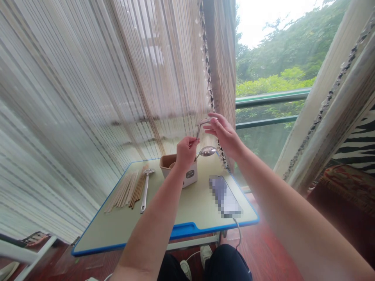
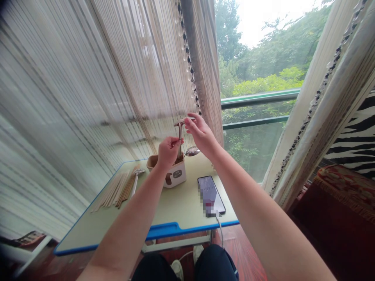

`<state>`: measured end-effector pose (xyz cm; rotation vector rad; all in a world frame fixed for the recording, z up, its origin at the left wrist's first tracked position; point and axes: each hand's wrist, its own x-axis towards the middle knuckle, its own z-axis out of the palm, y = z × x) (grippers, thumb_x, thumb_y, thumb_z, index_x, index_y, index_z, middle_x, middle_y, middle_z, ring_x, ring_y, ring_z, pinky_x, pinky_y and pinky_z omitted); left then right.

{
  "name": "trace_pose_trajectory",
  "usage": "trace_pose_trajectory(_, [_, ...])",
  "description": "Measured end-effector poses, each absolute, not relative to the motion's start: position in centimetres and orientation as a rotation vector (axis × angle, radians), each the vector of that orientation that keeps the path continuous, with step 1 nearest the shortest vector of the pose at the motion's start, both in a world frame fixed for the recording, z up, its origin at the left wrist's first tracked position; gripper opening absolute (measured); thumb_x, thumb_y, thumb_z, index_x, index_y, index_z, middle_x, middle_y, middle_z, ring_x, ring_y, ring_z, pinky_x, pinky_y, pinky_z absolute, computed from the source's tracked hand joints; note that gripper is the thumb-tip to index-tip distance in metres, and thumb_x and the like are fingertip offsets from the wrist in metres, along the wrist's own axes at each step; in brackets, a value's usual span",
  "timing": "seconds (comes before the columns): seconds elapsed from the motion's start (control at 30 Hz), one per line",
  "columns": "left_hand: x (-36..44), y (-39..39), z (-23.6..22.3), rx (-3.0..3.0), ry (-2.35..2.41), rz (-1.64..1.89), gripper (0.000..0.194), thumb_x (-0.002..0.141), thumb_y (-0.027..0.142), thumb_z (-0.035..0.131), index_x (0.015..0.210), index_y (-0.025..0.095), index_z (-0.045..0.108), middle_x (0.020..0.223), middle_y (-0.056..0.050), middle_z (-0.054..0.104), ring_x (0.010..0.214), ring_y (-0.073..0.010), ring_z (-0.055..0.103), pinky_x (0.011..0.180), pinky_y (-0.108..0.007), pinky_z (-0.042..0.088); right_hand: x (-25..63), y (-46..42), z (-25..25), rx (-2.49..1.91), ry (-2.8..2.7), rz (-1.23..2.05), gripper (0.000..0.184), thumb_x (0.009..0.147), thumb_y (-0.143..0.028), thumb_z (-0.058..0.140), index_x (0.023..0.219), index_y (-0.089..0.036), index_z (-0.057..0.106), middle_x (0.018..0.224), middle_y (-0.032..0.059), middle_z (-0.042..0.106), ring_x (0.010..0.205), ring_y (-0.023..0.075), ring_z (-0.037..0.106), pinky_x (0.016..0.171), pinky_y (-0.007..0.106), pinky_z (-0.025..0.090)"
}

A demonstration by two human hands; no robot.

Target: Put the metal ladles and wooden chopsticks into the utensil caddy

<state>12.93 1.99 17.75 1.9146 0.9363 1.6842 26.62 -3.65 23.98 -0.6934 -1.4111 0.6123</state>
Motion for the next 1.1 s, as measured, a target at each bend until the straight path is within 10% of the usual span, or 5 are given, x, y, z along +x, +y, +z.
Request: trace_pose_trajectory(1.1, [11.3,4.7,11.9,1.971,1.222,1.204,0.010,0.066,0.021,0.061,0.073,0.015,0.064,0.073,-0.003,0.068,0.067,-0.0144,0.061,0.063,-0.026,0.046,29.3,-0.5,16.1,-1.023,-1.459,0.734,0.049,0.072,-0.044,0.062,0.113,-0.020,0.056,0.110,0.0070,0.063,0.090,0.0181,0.062,0.084,0.033,0.047])
